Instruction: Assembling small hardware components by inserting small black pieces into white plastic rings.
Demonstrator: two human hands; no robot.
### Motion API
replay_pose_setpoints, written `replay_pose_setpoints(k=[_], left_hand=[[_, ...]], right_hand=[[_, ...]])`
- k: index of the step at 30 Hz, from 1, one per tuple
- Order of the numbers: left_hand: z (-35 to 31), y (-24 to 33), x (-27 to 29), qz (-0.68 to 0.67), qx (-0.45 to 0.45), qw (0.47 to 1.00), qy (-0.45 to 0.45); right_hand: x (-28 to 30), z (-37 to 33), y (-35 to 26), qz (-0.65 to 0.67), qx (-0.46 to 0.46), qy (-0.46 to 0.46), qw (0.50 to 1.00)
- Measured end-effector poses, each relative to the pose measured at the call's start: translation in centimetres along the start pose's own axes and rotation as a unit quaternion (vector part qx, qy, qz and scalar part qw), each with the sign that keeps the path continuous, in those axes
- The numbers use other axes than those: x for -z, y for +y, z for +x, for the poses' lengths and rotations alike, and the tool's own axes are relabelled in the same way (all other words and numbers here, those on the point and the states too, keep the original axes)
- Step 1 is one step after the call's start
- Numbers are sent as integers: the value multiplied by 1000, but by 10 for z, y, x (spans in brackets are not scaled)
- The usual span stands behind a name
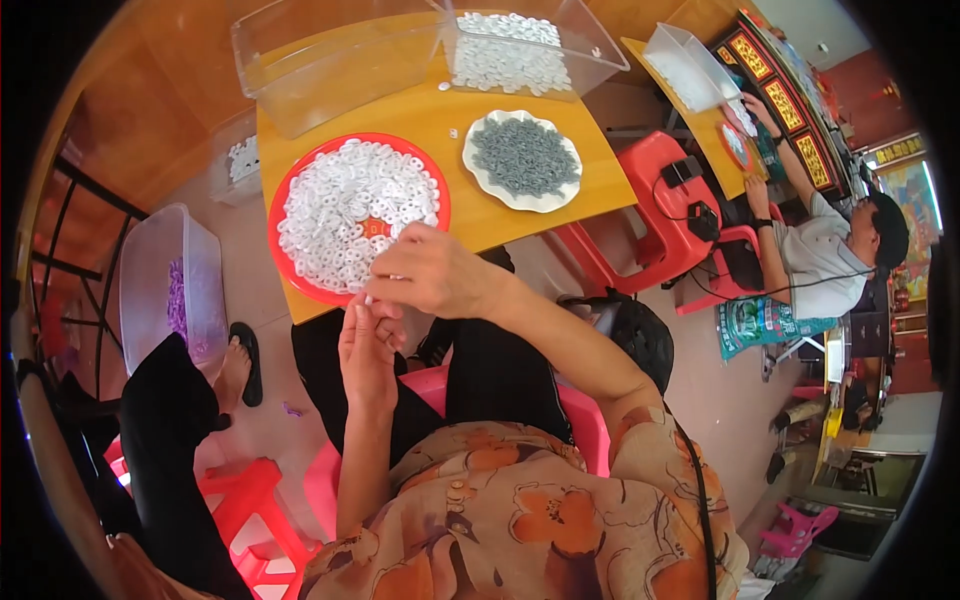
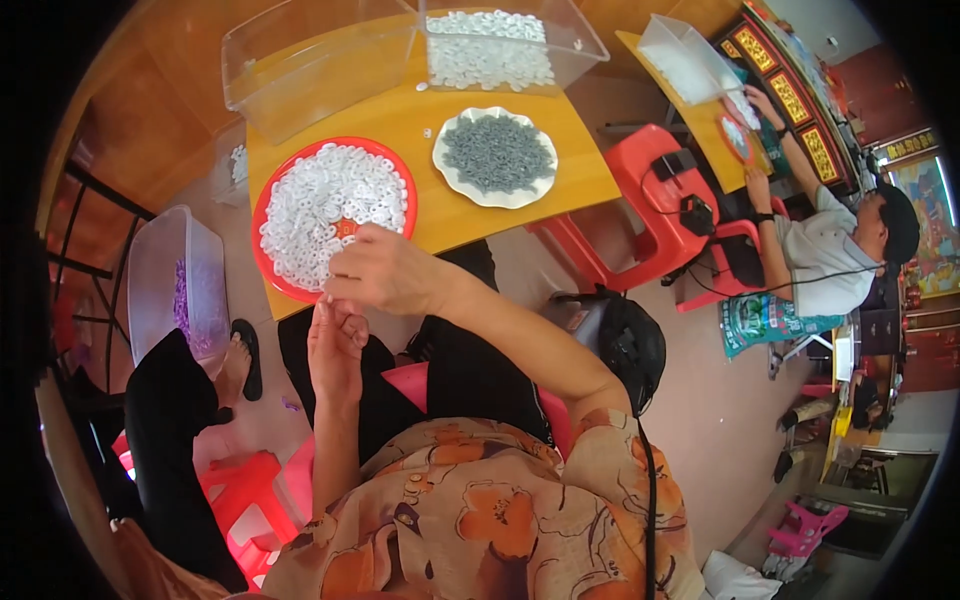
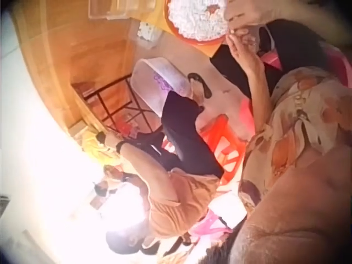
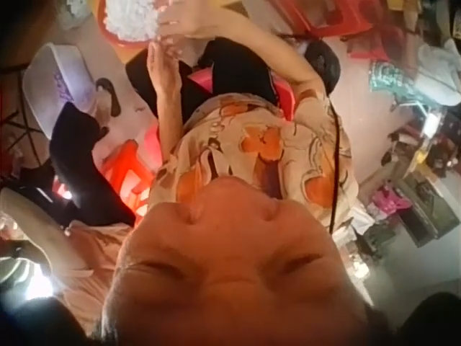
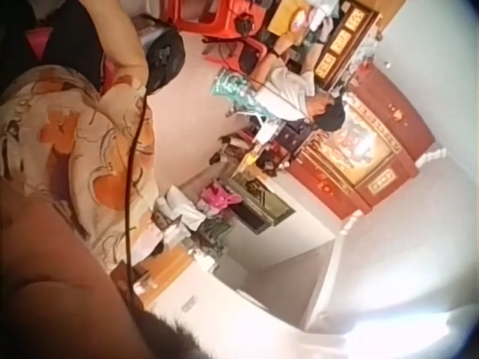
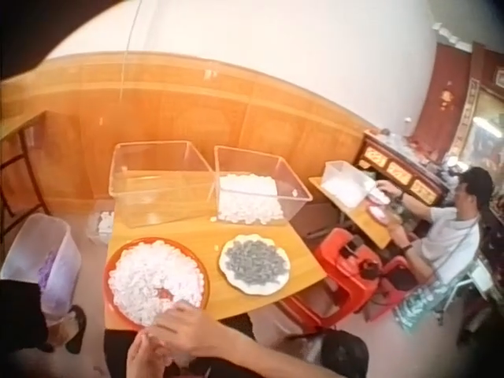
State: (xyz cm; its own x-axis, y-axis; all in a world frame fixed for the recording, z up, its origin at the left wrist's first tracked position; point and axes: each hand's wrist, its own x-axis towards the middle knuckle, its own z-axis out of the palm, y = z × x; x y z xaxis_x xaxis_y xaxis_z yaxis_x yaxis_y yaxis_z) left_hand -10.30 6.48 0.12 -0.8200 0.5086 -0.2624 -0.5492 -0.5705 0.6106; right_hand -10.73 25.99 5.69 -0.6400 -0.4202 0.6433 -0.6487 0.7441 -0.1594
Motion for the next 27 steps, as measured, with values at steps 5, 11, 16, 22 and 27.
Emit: replay_pose_setpoints(k=[5,11,16,22,27], left_hand=[[-2,-10,-3,62,54,996,-30],[-3,-30,-15,33,117,992,24],[-9,-33,-28,104,92,990,-32],[-12,-48,-43,179,104,977,-44],[-15,-54,-49,195,111,974,-22]], right_hand=[[16,-40,-13,-33,-25,1,999],[30,-74,-16,-20,-118,30,992],[77,-139,53,-125,-420,124,890],[112,-174,127,-179,-514,100,833],[96,-137,146,-165,-555,60,813]])
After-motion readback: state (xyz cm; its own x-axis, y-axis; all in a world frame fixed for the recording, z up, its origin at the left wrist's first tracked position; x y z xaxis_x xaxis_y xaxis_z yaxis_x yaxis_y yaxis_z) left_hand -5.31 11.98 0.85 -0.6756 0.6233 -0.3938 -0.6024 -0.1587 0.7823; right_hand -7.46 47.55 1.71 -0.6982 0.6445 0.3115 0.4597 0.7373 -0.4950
